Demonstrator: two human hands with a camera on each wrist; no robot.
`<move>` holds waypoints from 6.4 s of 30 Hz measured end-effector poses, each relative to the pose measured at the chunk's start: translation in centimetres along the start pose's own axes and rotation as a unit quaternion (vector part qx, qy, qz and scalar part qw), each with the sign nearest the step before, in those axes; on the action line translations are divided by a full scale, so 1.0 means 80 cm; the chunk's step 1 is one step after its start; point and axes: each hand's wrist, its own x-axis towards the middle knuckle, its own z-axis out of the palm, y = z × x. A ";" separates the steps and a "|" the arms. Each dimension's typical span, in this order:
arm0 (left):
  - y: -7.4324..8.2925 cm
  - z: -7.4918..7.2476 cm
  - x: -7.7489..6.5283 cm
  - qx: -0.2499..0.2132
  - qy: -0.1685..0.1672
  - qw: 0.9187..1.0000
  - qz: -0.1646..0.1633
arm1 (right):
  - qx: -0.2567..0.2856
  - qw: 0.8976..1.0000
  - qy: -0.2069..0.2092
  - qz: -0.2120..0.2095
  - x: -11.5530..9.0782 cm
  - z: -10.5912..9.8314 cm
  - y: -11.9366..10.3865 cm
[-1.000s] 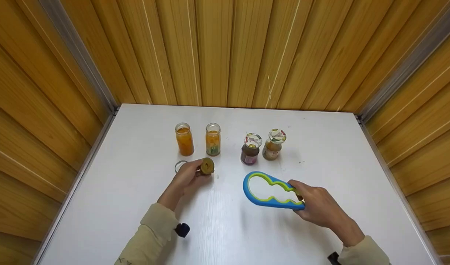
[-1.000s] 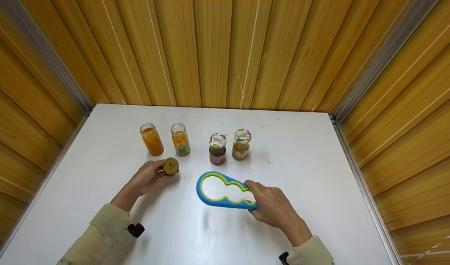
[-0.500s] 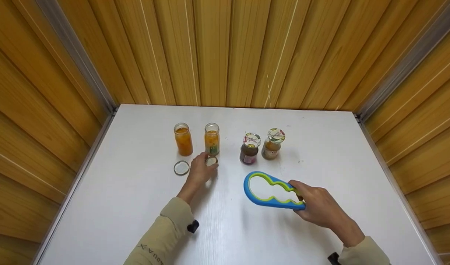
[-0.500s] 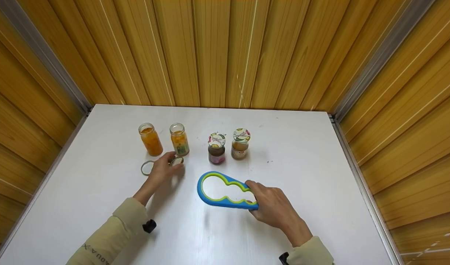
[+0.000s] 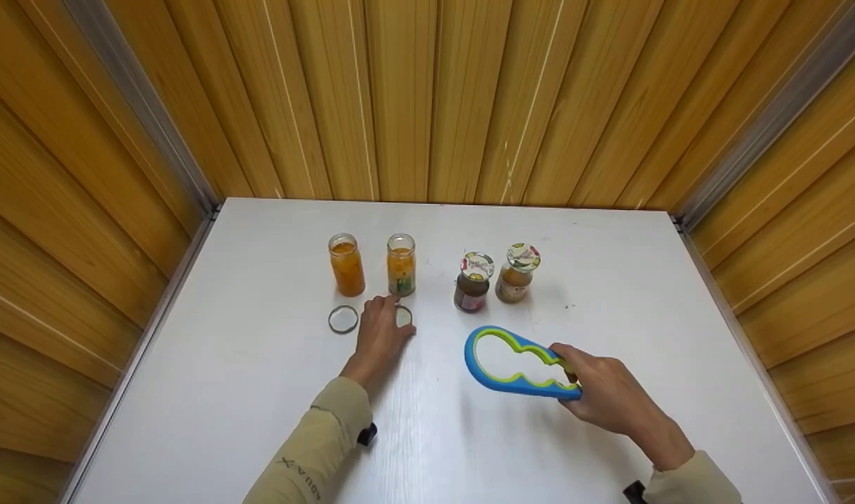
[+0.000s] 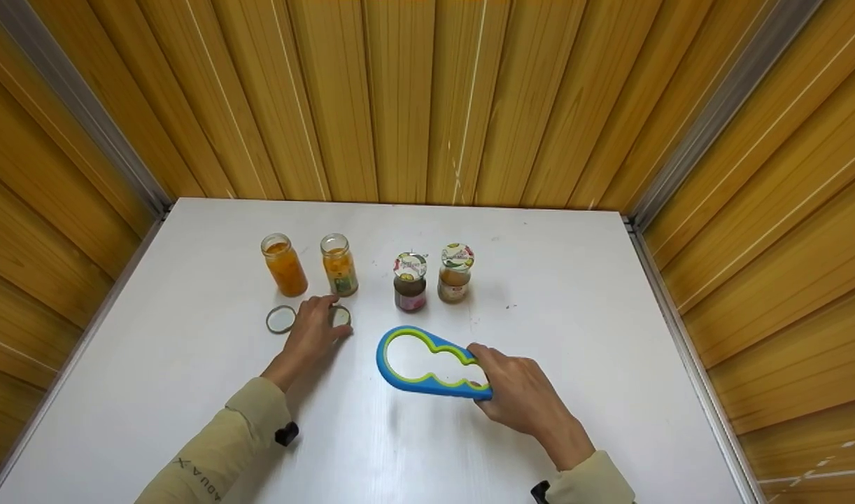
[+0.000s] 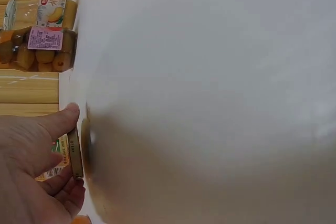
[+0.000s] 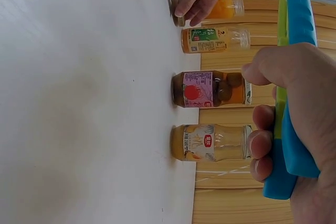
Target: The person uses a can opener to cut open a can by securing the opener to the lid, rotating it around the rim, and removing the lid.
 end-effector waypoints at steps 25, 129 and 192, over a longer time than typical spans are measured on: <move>0.007 -0.002 0.005 0.066 0.007 0.998 0.012 | -0.002 1.000 0.006 -0.003 -0.006 -0.002 0.007; 0.085 0.036 -0.010 -0.296 -0.274 0.908 0.109 | -0.003 0.997 0.056 0.061 -0.005 0.001 0.027; 0.082 0.035 -0.082 -0.299 -0.301 0.896 0.132 | -0.028 0.999 -0.024 -0.006 0.054 0.018 -0.063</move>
